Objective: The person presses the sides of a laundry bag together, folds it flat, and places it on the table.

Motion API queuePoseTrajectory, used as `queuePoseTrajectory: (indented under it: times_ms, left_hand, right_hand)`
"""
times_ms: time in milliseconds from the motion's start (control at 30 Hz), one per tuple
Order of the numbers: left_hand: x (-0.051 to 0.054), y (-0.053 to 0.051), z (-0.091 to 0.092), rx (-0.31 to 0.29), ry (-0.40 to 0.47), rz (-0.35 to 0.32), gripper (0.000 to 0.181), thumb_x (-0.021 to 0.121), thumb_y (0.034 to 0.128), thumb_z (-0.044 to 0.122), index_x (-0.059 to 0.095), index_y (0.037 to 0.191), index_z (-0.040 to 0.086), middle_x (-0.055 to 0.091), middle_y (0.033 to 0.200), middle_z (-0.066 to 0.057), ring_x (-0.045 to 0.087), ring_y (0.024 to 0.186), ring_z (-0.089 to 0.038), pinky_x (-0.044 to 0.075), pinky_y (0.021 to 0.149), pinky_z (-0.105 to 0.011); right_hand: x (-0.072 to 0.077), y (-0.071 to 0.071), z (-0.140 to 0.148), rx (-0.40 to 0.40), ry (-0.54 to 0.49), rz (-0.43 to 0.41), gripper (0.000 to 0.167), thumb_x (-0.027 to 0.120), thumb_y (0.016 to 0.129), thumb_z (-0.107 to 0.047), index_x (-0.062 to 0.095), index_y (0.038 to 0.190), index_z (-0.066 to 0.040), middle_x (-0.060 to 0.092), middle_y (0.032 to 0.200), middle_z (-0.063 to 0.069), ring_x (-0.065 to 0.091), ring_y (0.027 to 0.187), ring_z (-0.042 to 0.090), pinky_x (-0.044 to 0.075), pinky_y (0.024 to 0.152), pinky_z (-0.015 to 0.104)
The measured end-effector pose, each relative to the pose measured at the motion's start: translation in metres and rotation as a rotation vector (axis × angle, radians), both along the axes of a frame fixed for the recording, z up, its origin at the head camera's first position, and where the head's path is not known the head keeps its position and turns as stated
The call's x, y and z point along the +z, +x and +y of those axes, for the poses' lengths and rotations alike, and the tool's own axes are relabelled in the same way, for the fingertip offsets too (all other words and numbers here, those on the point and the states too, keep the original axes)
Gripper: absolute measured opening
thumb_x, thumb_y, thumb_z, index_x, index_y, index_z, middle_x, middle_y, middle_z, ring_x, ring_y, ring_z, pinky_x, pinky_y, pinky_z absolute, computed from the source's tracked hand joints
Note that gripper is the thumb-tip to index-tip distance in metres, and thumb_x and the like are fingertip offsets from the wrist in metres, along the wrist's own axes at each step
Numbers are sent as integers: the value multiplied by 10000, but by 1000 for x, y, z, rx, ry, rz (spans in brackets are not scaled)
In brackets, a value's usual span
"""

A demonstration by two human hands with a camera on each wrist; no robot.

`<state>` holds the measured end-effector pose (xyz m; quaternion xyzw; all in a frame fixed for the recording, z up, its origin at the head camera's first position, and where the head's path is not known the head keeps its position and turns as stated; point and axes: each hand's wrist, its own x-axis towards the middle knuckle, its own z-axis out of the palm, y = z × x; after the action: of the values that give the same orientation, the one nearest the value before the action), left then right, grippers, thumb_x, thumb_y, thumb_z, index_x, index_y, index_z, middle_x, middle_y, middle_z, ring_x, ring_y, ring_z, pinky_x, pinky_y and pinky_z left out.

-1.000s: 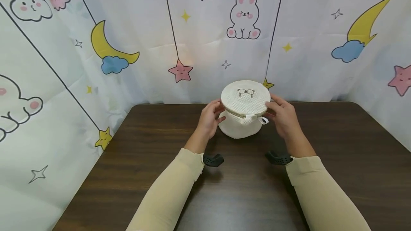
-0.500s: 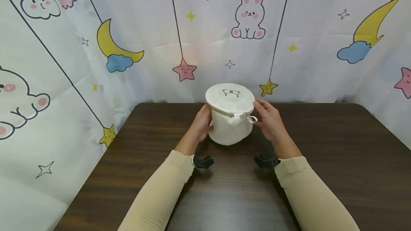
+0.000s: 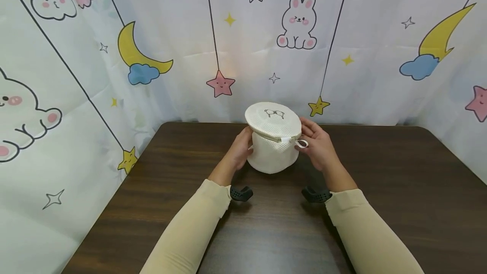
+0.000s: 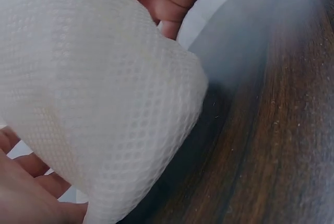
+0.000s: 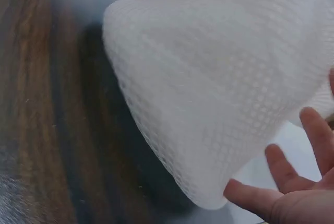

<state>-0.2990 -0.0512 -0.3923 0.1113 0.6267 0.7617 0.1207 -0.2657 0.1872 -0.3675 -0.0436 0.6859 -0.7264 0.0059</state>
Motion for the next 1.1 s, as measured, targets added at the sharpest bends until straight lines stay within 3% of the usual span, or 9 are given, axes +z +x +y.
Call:
queuePoseTrajectory:
  times_ms: [100,200,267,367,500,633,800,900,1100]
  left_hand:
    - [0,0,1,-49,-14,-9,635,388,1016,449,259,1561,150,296,1590,-148,225,1489,-349,113,1184,-604]
    - [1,1,1,-66,-10,-10,619,364,1020,454,258,1559,171,307,1574,-183,263,1467,-386,138,1173,-620]
    - [3,1,0,-55,17,-6,580,315,1021,438,295,1538,174,342,1555,-184,309,1442,-395,151,1153,-655]
    - [6,1,-3,-19,56,-8,544,267,1019,449,418,1435,133,454,1475,-141,410,1363,-362,190,1114,-699]
    - [11,2,-6,92,43,-15,493,353,1030,466,557,1268,87,629,1148,-75,546,1140,-283,343,1049,-676]
    - [14,3,-6,186,-31,2,422,487,1018,405,599,1228,57,562,894,-9,540,994,-267,469,965,-607]
    - [13,4,-6,190,-157,58,512,511,1017,383,462,1457,127,630,1141,-36,582,1066,-236,497,945,-526]
    - [10,5,-7,190,-212,110,552,535,1012,327,372,1526,208,620,1297,-94,591,1042,-219,497,880,-447]
    - [6,3,-10,198,-312,215,413,588,985,250,572,1392,179,566,1395,-72,547,1191,-220,461,973,-350]
  right_hand:
    - [-3,-1,-1,31,-59,-30,589,519,1030,-149,277,1564,-201,306,1601,111,518,1246,151,450,993,521]
    - [-4,1,-3,79,-102,-52,600,474,1051,-255,202,1585,-279,175,1641,98,252,1468,278,237,1078,711]
    - [-4,2,-3,106,-147,-56,562,379,1067,-340,168,1587,-314,94,1638,104,50,1507,361,107,1071,771]
    - [-3,4,-3,120,-179,-61,585,308,1047,-452,162,1588,-284,64,1603,122,-67,1486,435,48,1072,777]
    - [-2,3,-2,128,-121,-58,667,360,1029,-538,152,1590,-243,117,1606,152,5,1488,423,61,1068,784]
    - [-1,3,-4,100,-60,-65,641,399,1049,-445,116,1599,-277,158,1621,157,152,1478,363,130,1079,763]
    - [-3,1,-5,-10,43,-86,531,378,1065,-321,239,1577,-301,226,1602,118,370,1342,311,359,1077,586]
    - [-4,1,-6,-64,134,-82,483,405,1057,-314,364,1537,-277,294,1591,73,428,1303,256,419,1029,458]
    - [-4,3,-5,-81,295,-35,512,506,1022,-319,422,1513,-200,352,1580,58,413,1377,260,377,1108,457]
